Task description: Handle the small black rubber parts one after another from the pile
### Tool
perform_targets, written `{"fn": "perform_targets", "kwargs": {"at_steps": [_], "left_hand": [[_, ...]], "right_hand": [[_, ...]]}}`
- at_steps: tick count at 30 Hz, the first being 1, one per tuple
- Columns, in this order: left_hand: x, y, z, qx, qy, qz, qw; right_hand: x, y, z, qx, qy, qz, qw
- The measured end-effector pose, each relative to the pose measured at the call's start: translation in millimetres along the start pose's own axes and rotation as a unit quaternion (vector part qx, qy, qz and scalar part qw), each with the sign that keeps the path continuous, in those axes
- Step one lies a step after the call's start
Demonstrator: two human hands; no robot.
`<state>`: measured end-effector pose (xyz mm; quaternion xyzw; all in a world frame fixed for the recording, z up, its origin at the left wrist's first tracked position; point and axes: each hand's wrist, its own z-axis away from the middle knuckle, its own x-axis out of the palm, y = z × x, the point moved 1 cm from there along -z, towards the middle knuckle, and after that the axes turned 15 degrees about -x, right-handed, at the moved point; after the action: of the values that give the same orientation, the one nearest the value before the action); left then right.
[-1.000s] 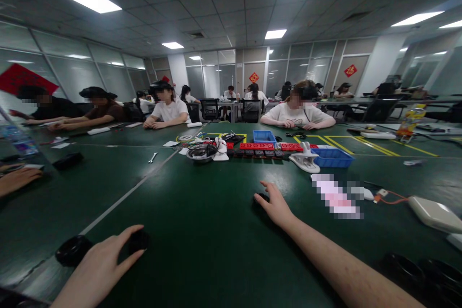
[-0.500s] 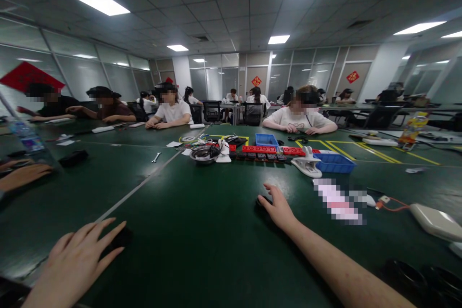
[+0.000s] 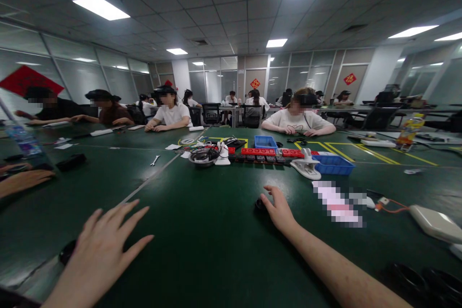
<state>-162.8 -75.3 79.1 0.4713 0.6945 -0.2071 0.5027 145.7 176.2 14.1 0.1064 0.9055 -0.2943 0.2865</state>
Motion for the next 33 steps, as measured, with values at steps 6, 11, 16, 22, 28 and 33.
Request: {"fn": "perform_targets", "kwargs": {"at_steps": [6, 11, 16, 22, 28, 33], "left_hand": [[41.6, 161, -7, 0.211, -0.168, 0.116, 0.956], [90.2, 237, -29, 0.280, -0.163, 0.154, 0.933], [112.4, 253, -49, 0.307, -0.181, 0.147, 0.923], [112.6, 247, -61, 0.297, -0.213, 0.135, 0.921], [95.6, 220, -60, 0.270, -0.268, 0.105, 0.919], [58.9, 151, -36, 0.198, -0.318, 0.084, 0.923]], "right_hand": [[-3, -2, 0, -0.002, 0.040, -0.011, 0.999], [-4, 0, 1, 0.000, 0.075, -0.013, 0.997], [-2, 10, 0, 0.021, 0.091, -0.029, 0.995], [5, 17, -2, 0.025, 0.078, -0.052, 0.995], [2, 10, -1, 0.018, 0.051, -0.041, 0.998], [1, 7, -1, 0.026, 0.025, -0.043, 0.998]]}}
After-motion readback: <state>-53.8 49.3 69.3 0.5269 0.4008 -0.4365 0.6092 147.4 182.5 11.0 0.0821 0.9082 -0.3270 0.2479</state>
